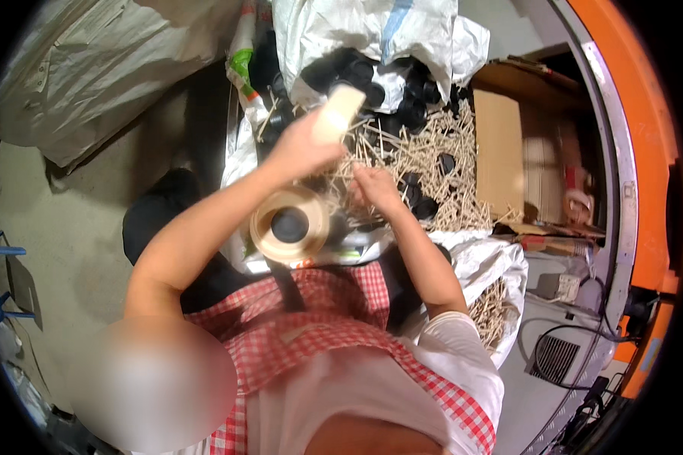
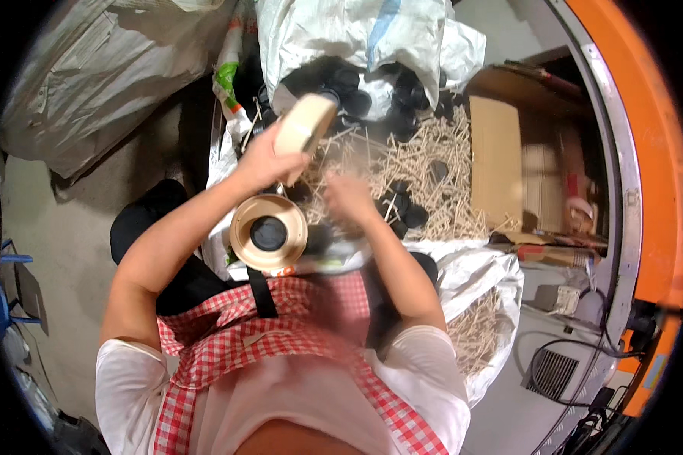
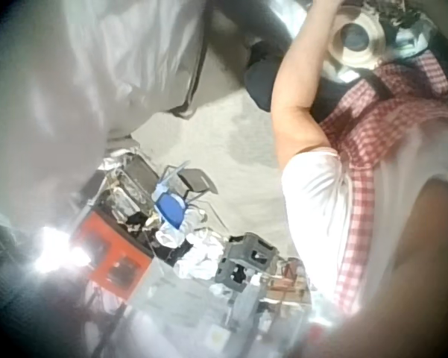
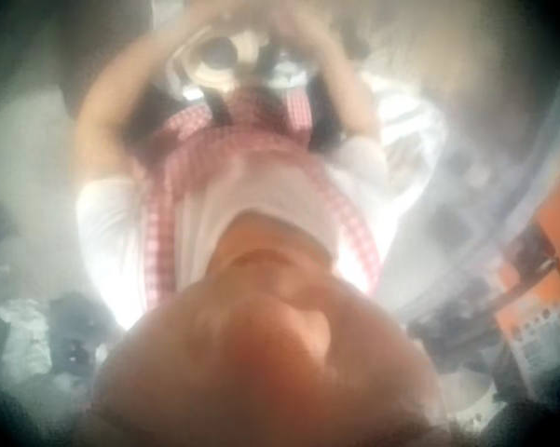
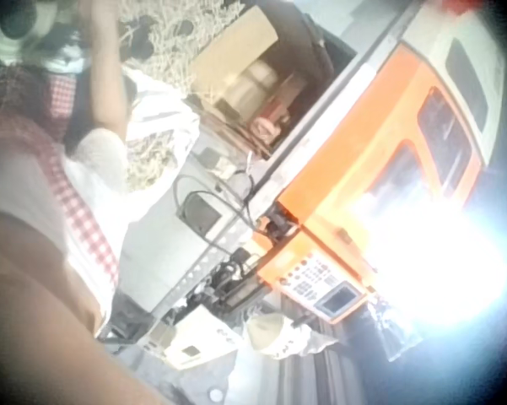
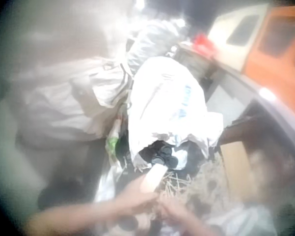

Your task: The person sorts plastic rings and black plastic components by hand into different bags and boxes, then uses a wooden pole to stir items in a water tank.

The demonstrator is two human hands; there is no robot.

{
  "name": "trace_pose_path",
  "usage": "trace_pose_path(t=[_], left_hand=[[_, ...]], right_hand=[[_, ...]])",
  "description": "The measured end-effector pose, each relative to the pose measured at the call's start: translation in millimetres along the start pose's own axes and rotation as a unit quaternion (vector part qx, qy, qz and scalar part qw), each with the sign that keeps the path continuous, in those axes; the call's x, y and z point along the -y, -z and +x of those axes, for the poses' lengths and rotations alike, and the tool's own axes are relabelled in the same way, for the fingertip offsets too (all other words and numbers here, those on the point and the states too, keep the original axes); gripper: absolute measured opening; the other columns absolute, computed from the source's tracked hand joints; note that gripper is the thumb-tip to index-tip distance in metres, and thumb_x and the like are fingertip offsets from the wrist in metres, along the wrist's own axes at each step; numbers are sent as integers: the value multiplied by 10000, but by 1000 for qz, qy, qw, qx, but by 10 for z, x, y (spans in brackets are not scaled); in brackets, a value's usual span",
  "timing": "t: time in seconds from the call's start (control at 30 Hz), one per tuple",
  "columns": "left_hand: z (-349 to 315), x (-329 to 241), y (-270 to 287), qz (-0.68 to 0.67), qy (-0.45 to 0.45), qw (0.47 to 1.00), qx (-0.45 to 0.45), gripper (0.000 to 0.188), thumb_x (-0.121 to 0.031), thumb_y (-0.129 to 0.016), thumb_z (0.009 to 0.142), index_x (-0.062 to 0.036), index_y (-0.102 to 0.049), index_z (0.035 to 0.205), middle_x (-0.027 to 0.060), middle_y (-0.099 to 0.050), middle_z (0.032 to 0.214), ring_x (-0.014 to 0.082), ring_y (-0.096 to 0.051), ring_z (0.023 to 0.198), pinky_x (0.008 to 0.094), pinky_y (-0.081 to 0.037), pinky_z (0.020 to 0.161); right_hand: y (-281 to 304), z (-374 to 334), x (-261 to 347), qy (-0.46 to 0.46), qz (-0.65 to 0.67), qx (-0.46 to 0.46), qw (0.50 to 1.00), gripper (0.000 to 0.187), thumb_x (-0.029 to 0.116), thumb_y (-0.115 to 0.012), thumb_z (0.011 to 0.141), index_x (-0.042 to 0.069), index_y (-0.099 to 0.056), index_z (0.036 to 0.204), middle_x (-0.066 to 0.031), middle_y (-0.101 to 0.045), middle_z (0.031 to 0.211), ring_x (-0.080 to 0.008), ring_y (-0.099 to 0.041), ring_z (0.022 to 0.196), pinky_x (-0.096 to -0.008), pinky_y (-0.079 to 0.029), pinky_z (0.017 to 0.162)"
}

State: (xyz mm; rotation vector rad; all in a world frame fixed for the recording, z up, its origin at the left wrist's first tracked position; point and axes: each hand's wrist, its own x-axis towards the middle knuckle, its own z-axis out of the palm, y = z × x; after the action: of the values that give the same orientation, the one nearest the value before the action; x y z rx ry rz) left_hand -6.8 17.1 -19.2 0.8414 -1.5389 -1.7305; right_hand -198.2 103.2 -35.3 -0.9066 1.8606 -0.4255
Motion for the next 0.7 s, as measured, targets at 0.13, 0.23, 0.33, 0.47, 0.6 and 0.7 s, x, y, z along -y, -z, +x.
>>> trace_pose_path(t=[0.13,0.23,0.33,0.47,0.6,0.7], left_hand=[[-133,-100,215,-260,173,949,38,530,-172,-643,771,-61,-411,1235,76,-535,1105,163,-564,975,299,-478,836],[-360,420,365,-107,256,958,68,499,-224,-656,781,-48,-406,1174,92,-542,1006,179,-575,881,316,-488,780],[-692,711,388,278,146,946,82,413,-242,-641,795,-9,-503,1106,175,-558,1085,291,-581,919,366,-474,798],[-1033,453,346,558,-196,798,-114,359,-167,-629,736,10,-583,1045,227,-576,1046,360,-540,992,436,-416,890],[-1472,44,-121,480,-65,871,84,693,-413,-695,706,-26,-462,1231,225,-446,1254,407,-418,1161,449,-388,942],[-1787,245,-192,490,0,872,5,936,-431,-761,639,64,-303,1288,317,-285,1312,463,-334,1202,475,-318,988]], right_hand=[[-220,351,-859,324,-134,-28,936,374,358,-513,898,17,-586,1032,-62,-638,759,-123,-593,612,-251,-466,538],[-576,-29,-636,318,86,25,944,345,331,-509,897,34,-592,1051,-61,-645,871,-143,-611,735,-289,-483,634],[-851,119,-887,136,381,226,886,364,370,-472,929,49,-600,1044,-47,-639,951,-127,-591,837,-307,-474,751],[-1257,353,-981,45,356,210,910,370,368,-389,965,72,-587,1065,-50,-614,1006,-128,-575,864,-313,-470,748],[-781,118,-782,-1,246,137,959,531,514,-401,913,62,-600,1110,-101,-620,1065,-176,-593,935,-319,-476,798],[-924,31,-763,13,369,211,905,570,512,-415,912,39,-519,1211,-120,-575,1165,-213,-554,1064,-367,-454,889]])
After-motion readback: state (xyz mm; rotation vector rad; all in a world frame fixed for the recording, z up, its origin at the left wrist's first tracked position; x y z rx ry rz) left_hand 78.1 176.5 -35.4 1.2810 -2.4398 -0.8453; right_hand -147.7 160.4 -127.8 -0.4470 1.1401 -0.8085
